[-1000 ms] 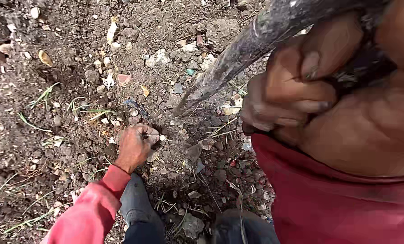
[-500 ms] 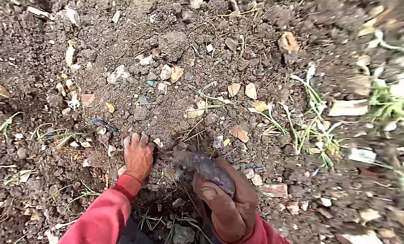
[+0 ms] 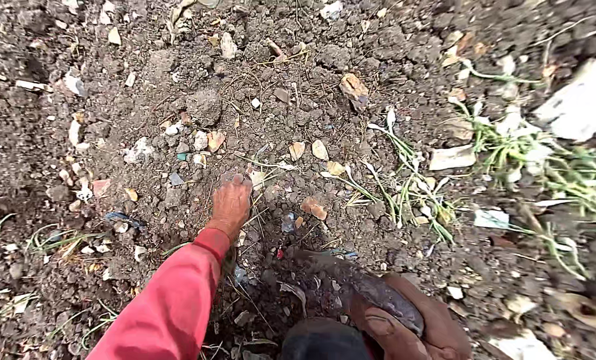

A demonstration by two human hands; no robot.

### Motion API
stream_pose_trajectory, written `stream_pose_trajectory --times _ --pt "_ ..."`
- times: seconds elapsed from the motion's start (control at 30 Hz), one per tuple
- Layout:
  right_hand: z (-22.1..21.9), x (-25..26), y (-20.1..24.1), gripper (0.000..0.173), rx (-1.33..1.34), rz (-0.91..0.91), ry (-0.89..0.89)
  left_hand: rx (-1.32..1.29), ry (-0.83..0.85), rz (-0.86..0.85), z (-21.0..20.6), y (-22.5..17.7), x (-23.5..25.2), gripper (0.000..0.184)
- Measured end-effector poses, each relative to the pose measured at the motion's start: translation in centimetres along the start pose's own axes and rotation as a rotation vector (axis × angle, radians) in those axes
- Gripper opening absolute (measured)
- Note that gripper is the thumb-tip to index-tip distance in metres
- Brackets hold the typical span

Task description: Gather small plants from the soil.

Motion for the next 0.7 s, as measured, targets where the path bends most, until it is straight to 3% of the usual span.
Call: stream_pose_trajectory --times 0.1,0.17,0.27,0.4,0.47,0.5,0.53,0.6,0.7 --pt "-0.4 0.4 -5.6 0.044 -0.038 -0.087 -0.083 0.035 0.057 0.017 1.0 1.5 -1.1 0.025" --pt "-2.5 -0.4 -10.6 0.05 -0.055 -0.148 -0.13 0.047 -0.056 -0.036 2.6 2.9 -3.2 0.019" --pt "-3.2 -1.3 -12.7 0.05 -0.056 -0.176 -0.155 -0.05 -0.145 0.035 6.0 6.1 -6.9 0.017" --pt "-3.2 -2.1 -12.5 0.048 -0.069 -0.161 -0.174 -0.631 -0.271 0.165 8.2 7.7 -7.3 0.018" --pt "-3.2 -1.9 -12.5 0.047 -0.042 -0.171 -0.177 -1.033 -0.328 0.153 7.8 5.3 -4.9 0.013" --pt "-3.3 -1.9 -12.6 0.046 -0.028 -0.174 -0.179 -1.163 -0.354 0.121 7.5 3.7 -3.3 0.005" --pt "-3.3 -2.0 -12.6 0.046 -0.016 -0.173 -0.185 -1.217 -0.357 0.084 7.0 2.1 -1.5 0.01" --pt "-3.4 -2.2 -12.5 0.046 -0.004 -0.164 -0.198 -1.05 -0.285 0.019 5.9 -1.4 1.9 0.016" --pt "-3.4 -2.8 -12.3 0.048 -0.027 -0.168 -0.229 -0.348 -0.028 0.013 3.4 -6.1 5.4 0.034"
Point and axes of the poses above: each hand's wrist, its own x-axis towards the middle knuckle, its own z-axis out of the back of the hand, y = z × x, the point moved 6 cm from there along x, towards the middle knuckle, and after that the axes turned 15 degrees about -x, right-handed, at the moved point
